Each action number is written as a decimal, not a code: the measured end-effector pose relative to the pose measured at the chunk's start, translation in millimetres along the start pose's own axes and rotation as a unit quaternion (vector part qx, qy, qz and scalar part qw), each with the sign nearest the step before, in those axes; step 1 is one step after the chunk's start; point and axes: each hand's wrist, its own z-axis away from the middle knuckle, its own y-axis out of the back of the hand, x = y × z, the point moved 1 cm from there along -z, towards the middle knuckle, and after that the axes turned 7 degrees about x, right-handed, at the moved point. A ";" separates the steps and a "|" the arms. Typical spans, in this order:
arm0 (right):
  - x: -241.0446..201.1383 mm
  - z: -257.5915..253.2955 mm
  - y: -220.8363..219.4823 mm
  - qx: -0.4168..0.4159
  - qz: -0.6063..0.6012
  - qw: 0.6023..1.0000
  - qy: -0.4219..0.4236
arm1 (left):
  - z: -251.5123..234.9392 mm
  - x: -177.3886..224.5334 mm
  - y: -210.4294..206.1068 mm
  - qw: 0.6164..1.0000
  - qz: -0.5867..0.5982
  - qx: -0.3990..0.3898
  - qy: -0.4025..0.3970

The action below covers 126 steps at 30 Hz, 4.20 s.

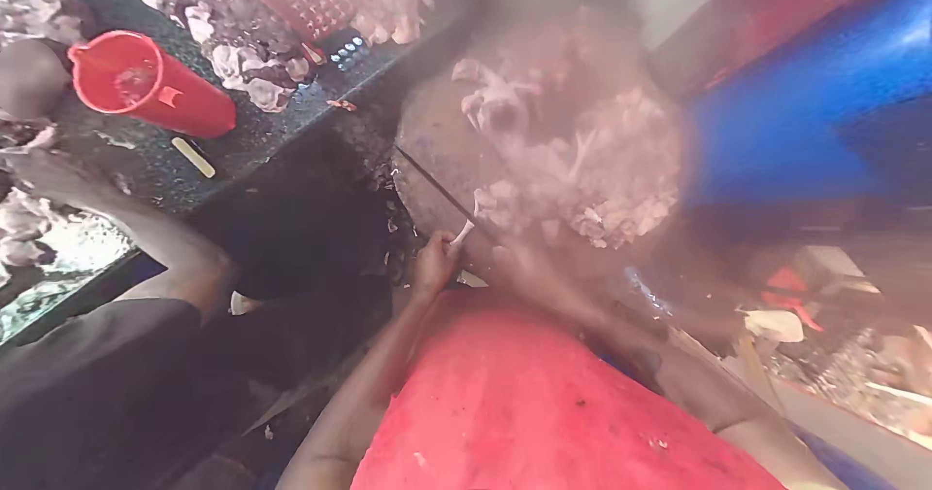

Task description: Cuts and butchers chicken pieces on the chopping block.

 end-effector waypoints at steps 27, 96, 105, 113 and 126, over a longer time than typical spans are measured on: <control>108.3 76.1 25.7 -0.168 0.209 0.958 -0.103 | -137.0 6.0 141.6 0.979 -0.178 0.094 -0.012; -7.9 48.4 19.9 0.172 -0.012 0.977 0.125 | 53.2 -2.5 -17.3 0.985 0.106 -0.135 0.018; 32.7 27.1 22.0 0.035 0.062 0.997 -0.041 | 46.8 -28.7 -3.1 0.981 0.171 -0.079 0.048; 64.6 36.5 -4.5 -0.045 0.046 0.993 -0.098 | 52.9 -28.5 -12.3 0.976 0.182 -0.084 0.082; 72.7 36.6 -35.1 -0.037 -0.053 0.982 -0.178 | 49.3 -32.3 -12.7 0.973 0.212 -0.060 0.068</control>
